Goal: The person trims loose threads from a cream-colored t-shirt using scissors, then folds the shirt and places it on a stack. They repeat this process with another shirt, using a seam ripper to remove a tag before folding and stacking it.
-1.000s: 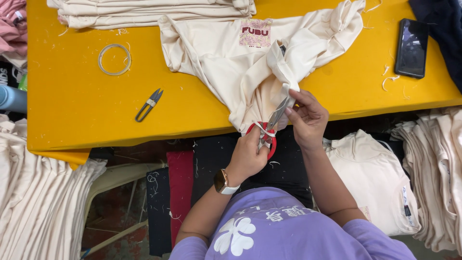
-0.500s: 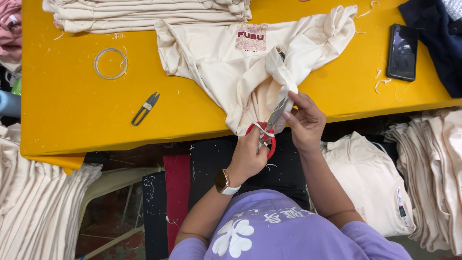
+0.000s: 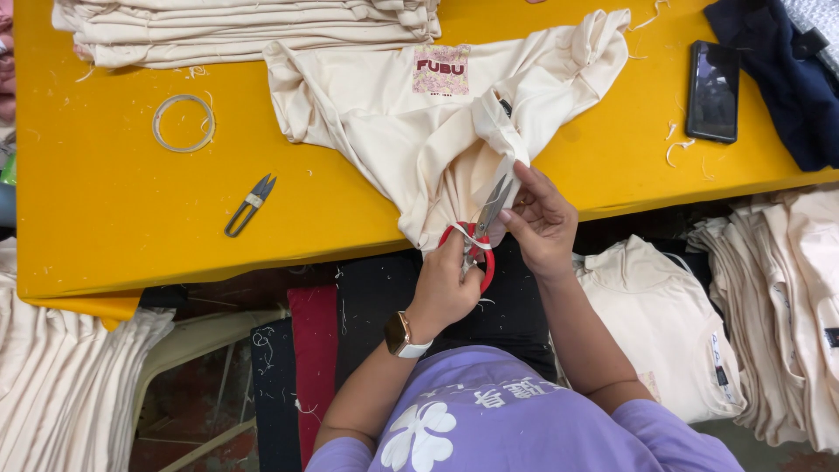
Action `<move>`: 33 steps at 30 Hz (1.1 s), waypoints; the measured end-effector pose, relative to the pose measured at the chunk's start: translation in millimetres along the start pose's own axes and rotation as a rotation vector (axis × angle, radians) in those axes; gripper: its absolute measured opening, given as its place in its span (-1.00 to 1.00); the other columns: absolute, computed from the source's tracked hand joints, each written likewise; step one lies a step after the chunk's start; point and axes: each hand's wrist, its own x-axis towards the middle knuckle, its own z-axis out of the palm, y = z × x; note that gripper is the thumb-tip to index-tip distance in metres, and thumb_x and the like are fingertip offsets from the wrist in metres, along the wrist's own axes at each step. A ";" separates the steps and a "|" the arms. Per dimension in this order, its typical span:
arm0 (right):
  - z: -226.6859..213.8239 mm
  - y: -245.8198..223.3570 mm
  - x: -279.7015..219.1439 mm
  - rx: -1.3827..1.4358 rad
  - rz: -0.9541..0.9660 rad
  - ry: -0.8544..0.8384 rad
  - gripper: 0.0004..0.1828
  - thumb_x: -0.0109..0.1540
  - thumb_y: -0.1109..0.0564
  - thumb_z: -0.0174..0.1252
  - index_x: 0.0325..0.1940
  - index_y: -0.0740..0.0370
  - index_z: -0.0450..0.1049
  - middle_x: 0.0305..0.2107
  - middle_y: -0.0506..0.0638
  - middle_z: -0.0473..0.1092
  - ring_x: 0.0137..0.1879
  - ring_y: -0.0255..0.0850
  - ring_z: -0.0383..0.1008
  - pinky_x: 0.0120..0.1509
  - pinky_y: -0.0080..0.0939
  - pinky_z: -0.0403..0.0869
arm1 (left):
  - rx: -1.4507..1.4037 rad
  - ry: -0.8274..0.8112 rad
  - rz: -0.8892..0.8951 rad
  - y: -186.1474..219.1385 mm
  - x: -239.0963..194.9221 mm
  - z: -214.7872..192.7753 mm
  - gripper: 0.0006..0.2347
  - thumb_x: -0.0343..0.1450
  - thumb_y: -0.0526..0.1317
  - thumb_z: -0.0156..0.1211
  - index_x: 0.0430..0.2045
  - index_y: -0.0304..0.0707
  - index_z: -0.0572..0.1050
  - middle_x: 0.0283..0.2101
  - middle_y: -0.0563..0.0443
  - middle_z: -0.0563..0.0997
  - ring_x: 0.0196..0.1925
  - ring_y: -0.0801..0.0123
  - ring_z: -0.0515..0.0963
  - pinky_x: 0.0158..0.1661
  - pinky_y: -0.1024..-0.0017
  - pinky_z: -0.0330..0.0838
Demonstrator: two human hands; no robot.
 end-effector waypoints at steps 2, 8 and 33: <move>-4.7 5.3 -2.3 0.015 0.007 0.017 -0.36 0.14 0.54 0.23 0.31 0.63 0.29 0.03 0.19 0.37 0.02 -0.22 0.53 0.06 -0.34 0.63 | -0.017 -0.007 -0.002 -5.1 -2.7 1.8 -0.75 0.17 -0.43 0.00 -0.31 -0.31 0.44 -0.54 -0.16 0.60 -0.42 -0.15 0.64 -0.39 0.16 0.51; -5.6 3.9 -0.8 0.015 0.006 0.057 -0.45 0.14 0.54 0.21 0.23 0.64 0.36 -0.01 0.26 0.42 0.01 -0.17 0.53 0.02 -0.32 0.62 | 0.013 -0.021 -0.003 -4.2 -5.3 -1.6 -0.74 0.17 -0.42 0.04 -0.29 -0.30 0.45 -0.52 -0.16 0.62 -0.41 -0.13 0.64 -0.38 0.14 0.52; -2.1 3.0 -1.7 0.035 0.010 -0.024 -0.27 0.12 0.58 0.22 0.38 0.58 0.22 -0.05 0.25 0.44 0.01 -0.14 0.57 0.07 -0.25 0.64 | 0.073 0.011 0.018 8.3 -2.3 -7.3 -0.71 0.14 -0.38 0.05 -0.26 -0.30 0.44 -0.56 -0.20 0.57 -0.44 -0.26 0.62 -0.44 0.09 0.50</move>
